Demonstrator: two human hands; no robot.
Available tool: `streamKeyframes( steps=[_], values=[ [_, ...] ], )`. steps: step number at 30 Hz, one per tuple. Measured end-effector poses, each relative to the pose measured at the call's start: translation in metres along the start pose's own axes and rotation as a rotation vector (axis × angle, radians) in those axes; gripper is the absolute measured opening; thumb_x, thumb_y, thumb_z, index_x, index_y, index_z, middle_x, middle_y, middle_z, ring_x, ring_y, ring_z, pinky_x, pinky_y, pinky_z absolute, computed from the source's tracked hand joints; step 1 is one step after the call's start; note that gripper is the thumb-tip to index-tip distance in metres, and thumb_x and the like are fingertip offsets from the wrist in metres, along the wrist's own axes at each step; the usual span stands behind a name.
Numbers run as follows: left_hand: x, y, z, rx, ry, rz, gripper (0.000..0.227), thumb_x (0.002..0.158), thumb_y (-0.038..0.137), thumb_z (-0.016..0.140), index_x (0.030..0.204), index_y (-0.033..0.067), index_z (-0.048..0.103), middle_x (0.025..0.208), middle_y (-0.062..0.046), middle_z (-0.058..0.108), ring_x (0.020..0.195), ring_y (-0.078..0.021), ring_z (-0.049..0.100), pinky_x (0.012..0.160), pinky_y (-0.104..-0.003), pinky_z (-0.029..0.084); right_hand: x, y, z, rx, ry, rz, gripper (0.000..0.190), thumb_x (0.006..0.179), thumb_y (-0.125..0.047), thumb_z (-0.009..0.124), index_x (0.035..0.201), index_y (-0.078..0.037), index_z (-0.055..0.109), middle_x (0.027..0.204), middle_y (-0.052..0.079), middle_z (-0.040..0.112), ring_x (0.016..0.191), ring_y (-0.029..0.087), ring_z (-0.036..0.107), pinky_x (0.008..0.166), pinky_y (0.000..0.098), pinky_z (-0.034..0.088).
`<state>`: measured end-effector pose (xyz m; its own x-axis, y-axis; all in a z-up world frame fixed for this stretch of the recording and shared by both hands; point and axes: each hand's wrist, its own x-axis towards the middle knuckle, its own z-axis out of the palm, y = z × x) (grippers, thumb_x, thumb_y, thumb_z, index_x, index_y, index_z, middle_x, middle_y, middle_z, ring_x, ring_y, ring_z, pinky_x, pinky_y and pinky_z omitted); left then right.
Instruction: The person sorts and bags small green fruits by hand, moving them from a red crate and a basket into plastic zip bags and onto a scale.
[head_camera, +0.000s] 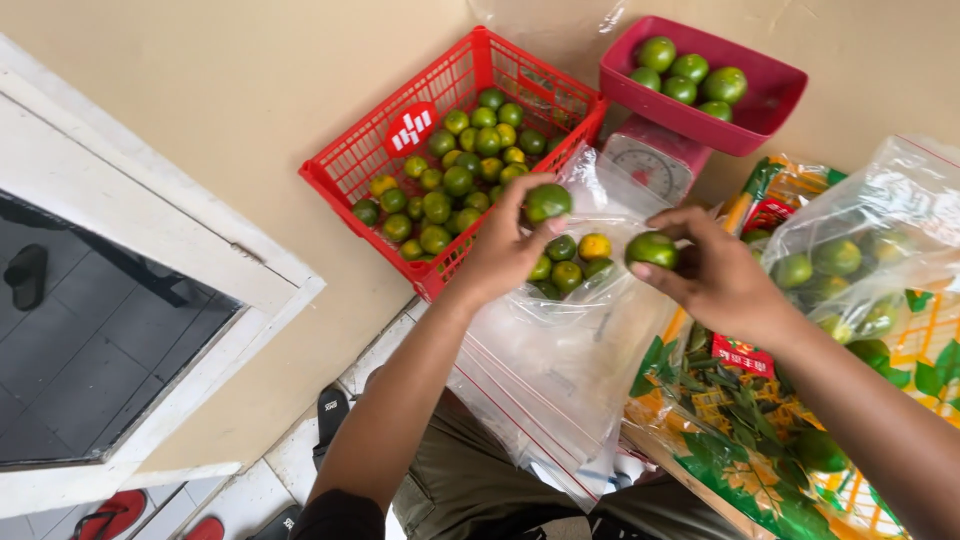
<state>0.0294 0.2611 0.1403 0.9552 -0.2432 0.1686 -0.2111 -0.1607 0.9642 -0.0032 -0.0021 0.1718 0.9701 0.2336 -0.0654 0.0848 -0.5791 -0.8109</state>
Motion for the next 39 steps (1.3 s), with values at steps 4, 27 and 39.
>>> streamKeyframes(
  steps=[4,27,39],
  values=[
    [0.017,-0.042,-0.072,0.379,0.324,0.071,0.054,0.096,0.02,0.073,0.139,0.0045,0.044,0.124,-0.031,0.059,0.112,-0.0541,0.063,0.09,-0.062,0.056,0.073,-0.029,0.063,0.044,-0.002,-0.175,0.049,0.085,-0.016,0.082,0.127,-0.002,0.062,0.113,0.027,0.071,0.096,0.048,0.073,0.079,0.0548,0.059],
    [0.026,-0.073,-0.123,0.809,0.366,-0.358,0.037,0.1,0.017,0.06,0.132,-0.0003,0.052,0.131,-0.027,0.051,0.104,-0.0498,0.068,0.086,-0.06,0.059,0.192,0.005,0.127,0.349,-0.056,-0.32,0.02,0.101,-0.003,0.062,0.119,0.004,0.066,0.101,0.024,0.065,0.088,0.029,0.071,0.073,0.041,0.065],
    [0.035,-0.026,-0.006,0.418,0.385,0.454,0.01,0.102,0.005,0.066,0.112,0.0056,0.068,0.098,-0.012,0.063,0.083,-0.0355,0.072,0.069,-0.036,0.059,-0.021,0.081,-0.058,0.332,0.317,-0.11,0.017,0.108,-0.001,0.059,0.122,0.008,0.062,0.098,0.021,0.065,0.084,0.027,0.071,0.072,0.0379,0.064]
  ],
)
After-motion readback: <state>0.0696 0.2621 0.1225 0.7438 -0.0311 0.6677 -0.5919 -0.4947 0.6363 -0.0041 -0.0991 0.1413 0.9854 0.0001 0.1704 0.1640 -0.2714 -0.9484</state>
